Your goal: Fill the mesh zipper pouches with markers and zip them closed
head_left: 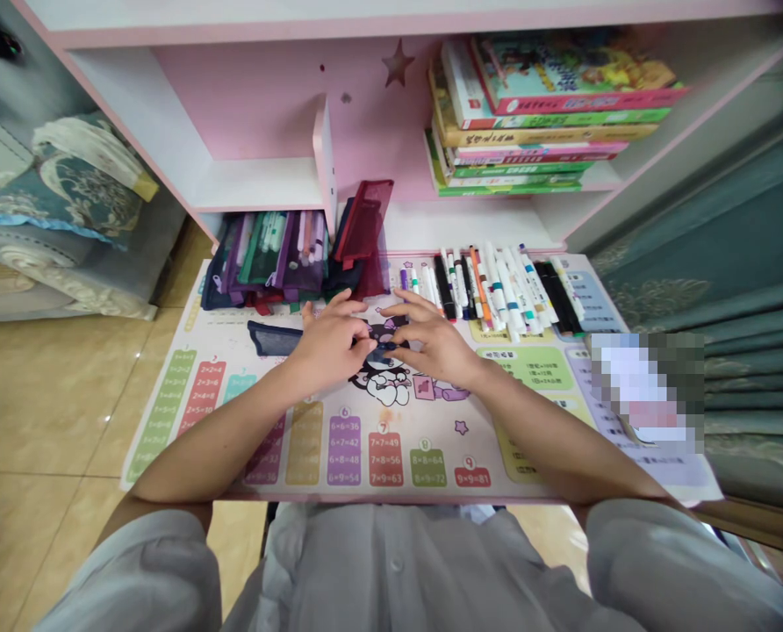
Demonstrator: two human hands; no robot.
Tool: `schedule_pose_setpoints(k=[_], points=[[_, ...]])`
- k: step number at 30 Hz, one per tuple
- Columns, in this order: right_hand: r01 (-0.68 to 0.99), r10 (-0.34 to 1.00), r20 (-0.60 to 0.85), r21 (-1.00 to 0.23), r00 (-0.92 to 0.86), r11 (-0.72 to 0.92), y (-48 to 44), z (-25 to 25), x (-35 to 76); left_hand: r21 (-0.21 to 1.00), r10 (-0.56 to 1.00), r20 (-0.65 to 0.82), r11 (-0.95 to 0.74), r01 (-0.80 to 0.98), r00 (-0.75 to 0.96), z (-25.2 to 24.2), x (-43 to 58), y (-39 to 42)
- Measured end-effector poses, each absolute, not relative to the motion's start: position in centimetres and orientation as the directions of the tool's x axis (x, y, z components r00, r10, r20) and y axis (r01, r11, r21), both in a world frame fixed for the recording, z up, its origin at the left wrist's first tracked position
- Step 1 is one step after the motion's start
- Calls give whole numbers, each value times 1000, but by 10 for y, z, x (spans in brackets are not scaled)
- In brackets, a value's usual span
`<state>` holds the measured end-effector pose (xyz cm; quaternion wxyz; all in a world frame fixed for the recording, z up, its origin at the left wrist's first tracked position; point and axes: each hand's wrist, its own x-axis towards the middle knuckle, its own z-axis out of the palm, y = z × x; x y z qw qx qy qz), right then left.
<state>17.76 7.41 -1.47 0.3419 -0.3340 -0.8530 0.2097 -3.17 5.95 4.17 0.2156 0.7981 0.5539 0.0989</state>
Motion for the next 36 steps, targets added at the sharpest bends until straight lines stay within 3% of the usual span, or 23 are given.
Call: schedule_pose_setpoints(k=[9,23,36], points=[[420,716,448,-594,-536,686,78,-13,184,496,924,8,-335,801,381,37,-46,63],[394,698,471,-591,-540,704,81,-17,185,418,923,-214,-208,884,318,65,-38,60],[407,694,457,-578,-556,707,83,-17,187,400,917,-226,-219,890,328,66,-43,62]])
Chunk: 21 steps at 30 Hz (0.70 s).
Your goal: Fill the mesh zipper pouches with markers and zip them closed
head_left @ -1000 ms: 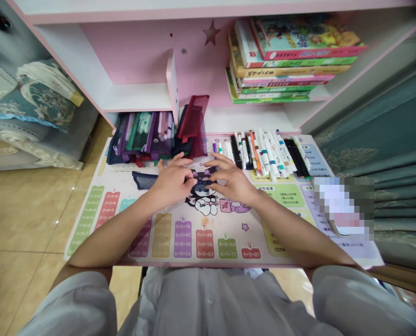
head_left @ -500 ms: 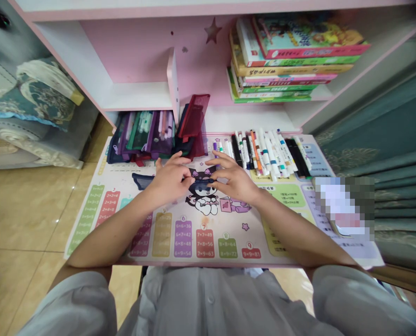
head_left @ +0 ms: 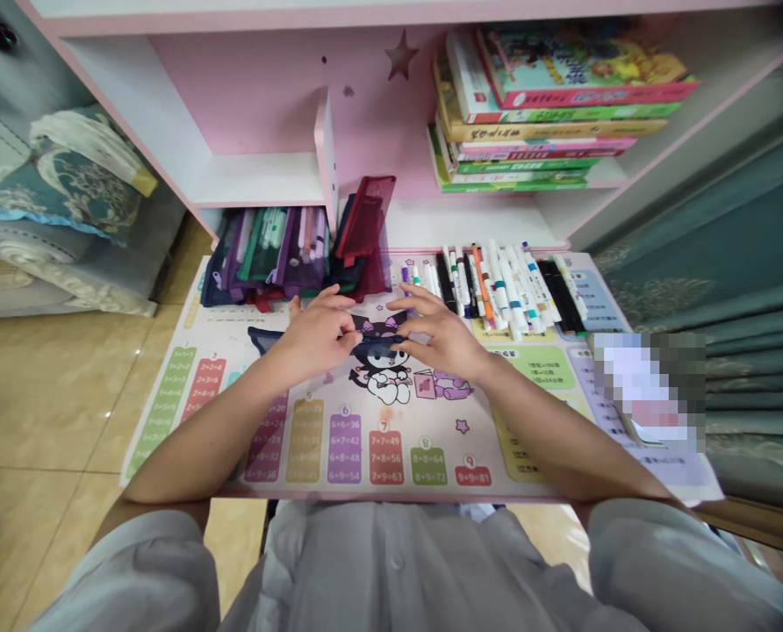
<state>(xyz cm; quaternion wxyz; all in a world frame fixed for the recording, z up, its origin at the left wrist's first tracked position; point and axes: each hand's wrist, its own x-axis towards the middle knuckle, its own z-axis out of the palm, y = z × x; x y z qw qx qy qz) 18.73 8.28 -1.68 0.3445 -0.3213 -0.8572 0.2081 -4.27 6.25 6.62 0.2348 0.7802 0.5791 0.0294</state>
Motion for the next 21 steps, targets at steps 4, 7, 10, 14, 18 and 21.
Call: schedule_pose_setpoints(k=[4,7,10,14,18,21], points=[[410,696,458,-577,-553,706,84,-17,189,396,921,-230,-207,894,315,64,-47,64],[406,692,473,-573,-546,712,85,-17,190,382,923,-232,-202,902,305,66,-49,66],[411,697,466,-576,-545,706,85,-15,190,369,921,-238,-209,905,310,67,-51,66],[417,705,448,-584,-549,696,85,-15,191,369,919,-233,-220,903,319,68,-52,67],[417,703,451,-581,-551,699,87,-16,192,368,924,-225,-214,905,310,67,-54,67],[425,709,443,-583,-549,693,88,-17,193,356,928,-210,-219,908,306,66,-57,68]])
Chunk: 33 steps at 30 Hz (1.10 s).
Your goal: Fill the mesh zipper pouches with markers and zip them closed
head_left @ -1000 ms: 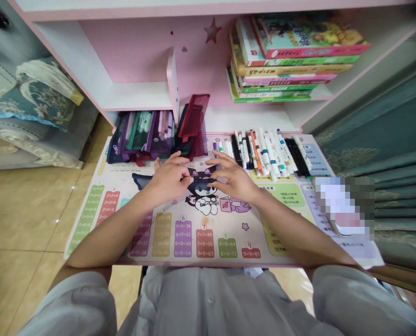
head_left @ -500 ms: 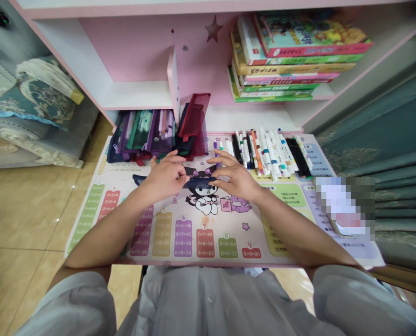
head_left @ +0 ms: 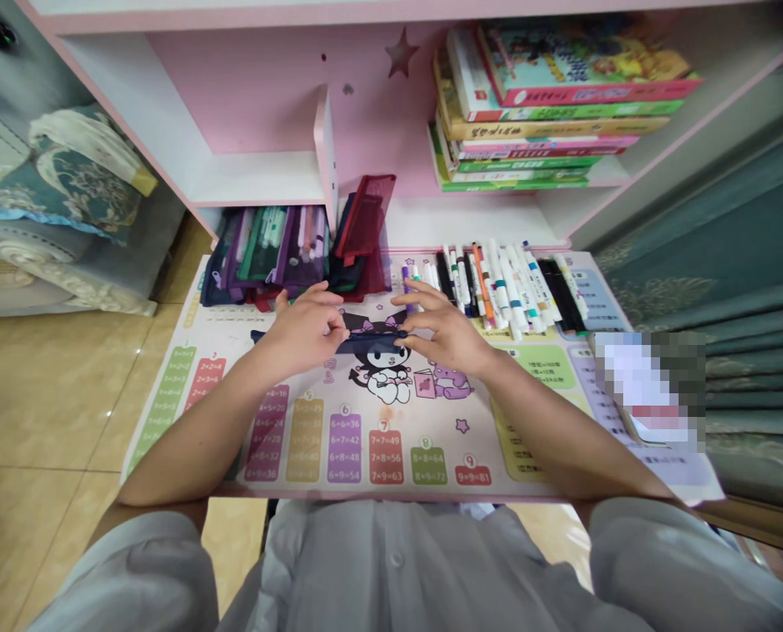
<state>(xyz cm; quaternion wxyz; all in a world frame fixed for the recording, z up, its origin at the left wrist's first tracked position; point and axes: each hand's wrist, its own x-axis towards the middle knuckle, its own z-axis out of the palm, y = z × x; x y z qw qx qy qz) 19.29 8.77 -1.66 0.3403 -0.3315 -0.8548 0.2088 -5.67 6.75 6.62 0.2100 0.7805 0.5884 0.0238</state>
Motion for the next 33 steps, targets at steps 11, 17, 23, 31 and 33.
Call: schedule_pose_setpoints(k=[11,17,23,31,33], points=[[442,720,424,-584,-549,681,88,-15,194,336,925,-199,-245,909,323,66,-61,68],[451,731,420,-589,-538,671,90,-16,197,323,924,-184,-266,908,336,66,-66,69],[453,721,427,-574,-545,682,91,-18,199,322,923,-170,-280,904,346,65,-71,70],[463,724,419,-569,-548,679,93,-17,201,294,915,-189,-292,910,355,71,-76,71],[464,730,409,-578,-547,671,93,-17,202,293,915,-189,-294,910,357,70,-78,72]])
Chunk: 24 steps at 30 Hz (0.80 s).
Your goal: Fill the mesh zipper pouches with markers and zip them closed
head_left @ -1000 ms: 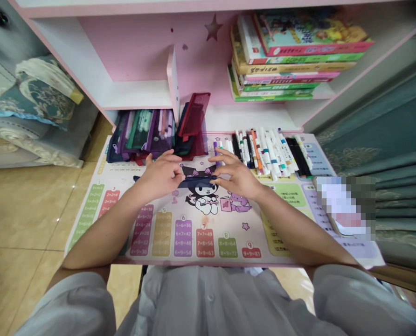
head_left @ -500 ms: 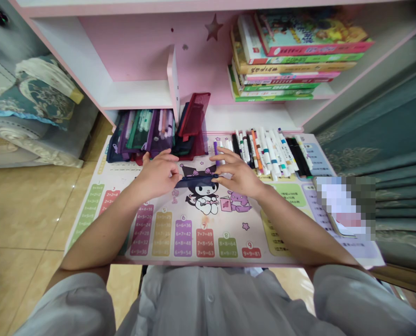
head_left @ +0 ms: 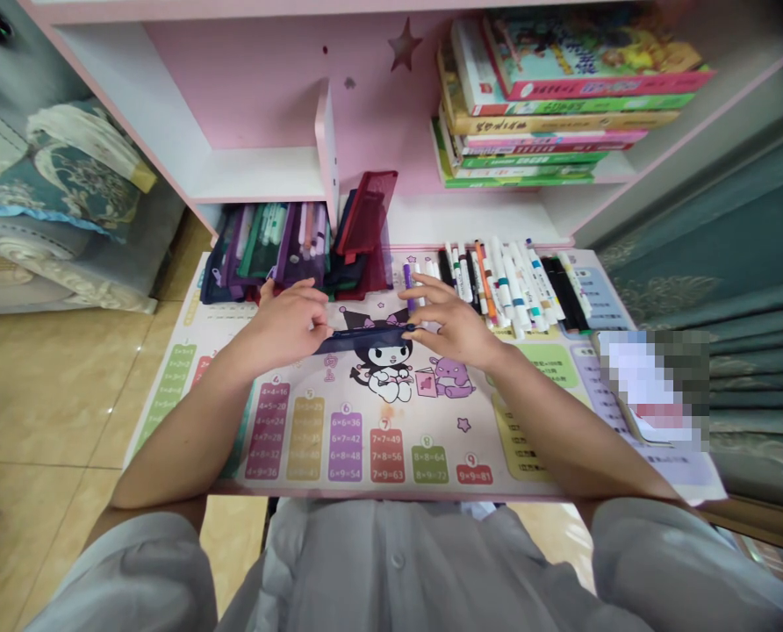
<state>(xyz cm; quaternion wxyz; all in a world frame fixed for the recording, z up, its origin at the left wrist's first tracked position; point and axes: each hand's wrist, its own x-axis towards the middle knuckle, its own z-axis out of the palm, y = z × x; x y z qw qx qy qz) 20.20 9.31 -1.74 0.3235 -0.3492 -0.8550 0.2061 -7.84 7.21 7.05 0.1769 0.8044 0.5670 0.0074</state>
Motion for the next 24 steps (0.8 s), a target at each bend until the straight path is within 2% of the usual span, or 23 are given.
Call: schedule_pose_setpoints(k=[7,16,24], points=[[464,733,398,-584,-552,666,94,-16,204,298,922,-177,-284,911,346,68,-86,74],[484,727,394,-556,-562,675,95,-16,206,243,920,-213,-276,930,329,72,-96,78],[489,734,384,-561,-560,668,96,-16,207,208,931,-160,-294,933,329,68,-105,79]])
